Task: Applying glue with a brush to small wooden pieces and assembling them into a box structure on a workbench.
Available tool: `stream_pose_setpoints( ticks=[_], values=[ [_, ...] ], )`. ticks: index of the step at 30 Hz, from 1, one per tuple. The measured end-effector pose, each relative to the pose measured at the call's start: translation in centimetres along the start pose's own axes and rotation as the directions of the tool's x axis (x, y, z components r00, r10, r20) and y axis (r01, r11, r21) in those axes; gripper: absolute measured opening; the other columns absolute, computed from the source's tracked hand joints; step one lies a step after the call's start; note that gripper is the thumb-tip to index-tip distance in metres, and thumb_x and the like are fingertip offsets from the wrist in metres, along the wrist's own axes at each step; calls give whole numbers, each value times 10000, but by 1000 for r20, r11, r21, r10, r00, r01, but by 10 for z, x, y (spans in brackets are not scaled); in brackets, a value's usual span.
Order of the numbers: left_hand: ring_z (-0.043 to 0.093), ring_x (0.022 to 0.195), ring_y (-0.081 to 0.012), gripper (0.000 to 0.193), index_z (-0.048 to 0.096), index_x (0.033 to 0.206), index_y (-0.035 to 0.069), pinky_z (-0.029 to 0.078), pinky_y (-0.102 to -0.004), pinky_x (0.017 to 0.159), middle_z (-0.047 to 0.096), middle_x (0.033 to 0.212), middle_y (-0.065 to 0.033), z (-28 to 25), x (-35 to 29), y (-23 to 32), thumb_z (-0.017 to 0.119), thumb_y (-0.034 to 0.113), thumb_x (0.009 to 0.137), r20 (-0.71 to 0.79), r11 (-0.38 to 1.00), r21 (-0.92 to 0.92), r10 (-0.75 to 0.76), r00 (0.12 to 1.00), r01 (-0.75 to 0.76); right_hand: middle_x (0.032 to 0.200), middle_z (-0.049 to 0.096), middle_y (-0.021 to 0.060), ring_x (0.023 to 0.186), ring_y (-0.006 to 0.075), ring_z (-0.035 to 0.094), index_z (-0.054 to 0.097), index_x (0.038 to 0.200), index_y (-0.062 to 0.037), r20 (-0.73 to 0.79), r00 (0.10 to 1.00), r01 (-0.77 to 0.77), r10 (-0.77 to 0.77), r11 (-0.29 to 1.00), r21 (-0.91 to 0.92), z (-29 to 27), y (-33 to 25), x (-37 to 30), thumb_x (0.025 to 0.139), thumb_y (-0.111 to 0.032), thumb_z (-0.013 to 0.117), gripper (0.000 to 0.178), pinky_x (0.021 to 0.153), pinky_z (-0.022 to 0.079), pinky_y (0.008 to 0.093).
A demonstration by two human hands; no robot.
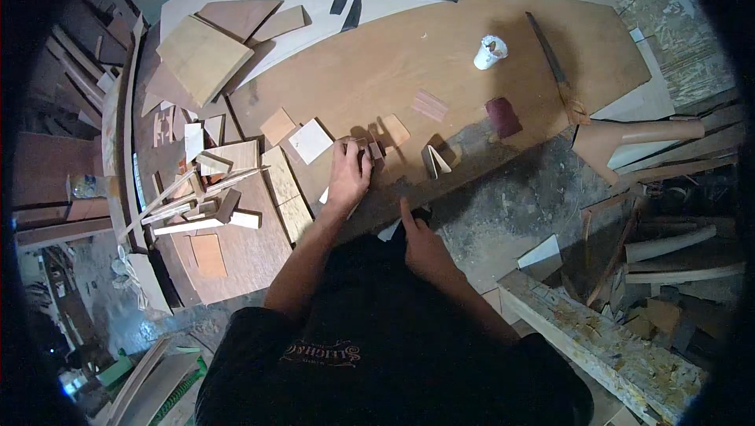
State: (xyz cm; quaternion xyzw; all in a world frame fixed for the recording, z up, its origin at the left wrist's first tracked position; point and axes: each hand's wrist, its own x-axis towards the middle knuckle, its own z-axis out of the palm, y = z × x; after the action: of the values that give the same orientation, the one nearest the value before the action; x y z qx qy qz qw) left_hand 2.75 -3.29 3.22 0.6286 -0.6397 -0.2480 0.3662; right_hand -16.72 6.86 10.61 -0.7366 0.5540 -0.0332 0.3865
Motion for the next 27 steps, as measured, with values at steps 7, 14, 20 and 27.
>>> stream_pose_setpoints(
  ticks=[7,14,20,27],
  values=[
    [512,1098,-454,267,517,1147,-31,440,-492,977,483,1180,-269,3,1,3,564,114,928,-70,1000,2,24,997,-24,1067,572,281,913,453,599,45,1587,-58,30,999,18,-19,1000,20,0,-2,14,924,18,461,786,843,494,506],
    [525,1086,-447,266,526,1149,-9,449,-498,953,488,1179,-262,0,-3,0,568,126,924,-49,1000,-1,-15,999,15,1294,514,358,1111,508,569,62,1574,-51,306,939,-191,156,977,89,-46,-32,-9,856,17,472,829,929,464,560],
    [524,1082,-453,275,527,1153,-4,446,-507,953,491,1172,-267,5,0,-1,572,136,921,-86,999,-19,31,996,-33,1153,573,332,1044,505,587,38,1579,-63,66,996,-56,52,997,49,-21,-16,25,864,12,468,838,910,472,553],
    [520,1086,-465,290,526,1155,-7,447,-515,945,491,1175,-272,4,-2,-4,592,128,907,-93,999,-30,19,995,-22,1208,564,342,1067,512,585,59,1576,-67,245,956,-169,165,986,-5,-30,-29,-7,863,20,470,828,917,465,568]
  ],
)
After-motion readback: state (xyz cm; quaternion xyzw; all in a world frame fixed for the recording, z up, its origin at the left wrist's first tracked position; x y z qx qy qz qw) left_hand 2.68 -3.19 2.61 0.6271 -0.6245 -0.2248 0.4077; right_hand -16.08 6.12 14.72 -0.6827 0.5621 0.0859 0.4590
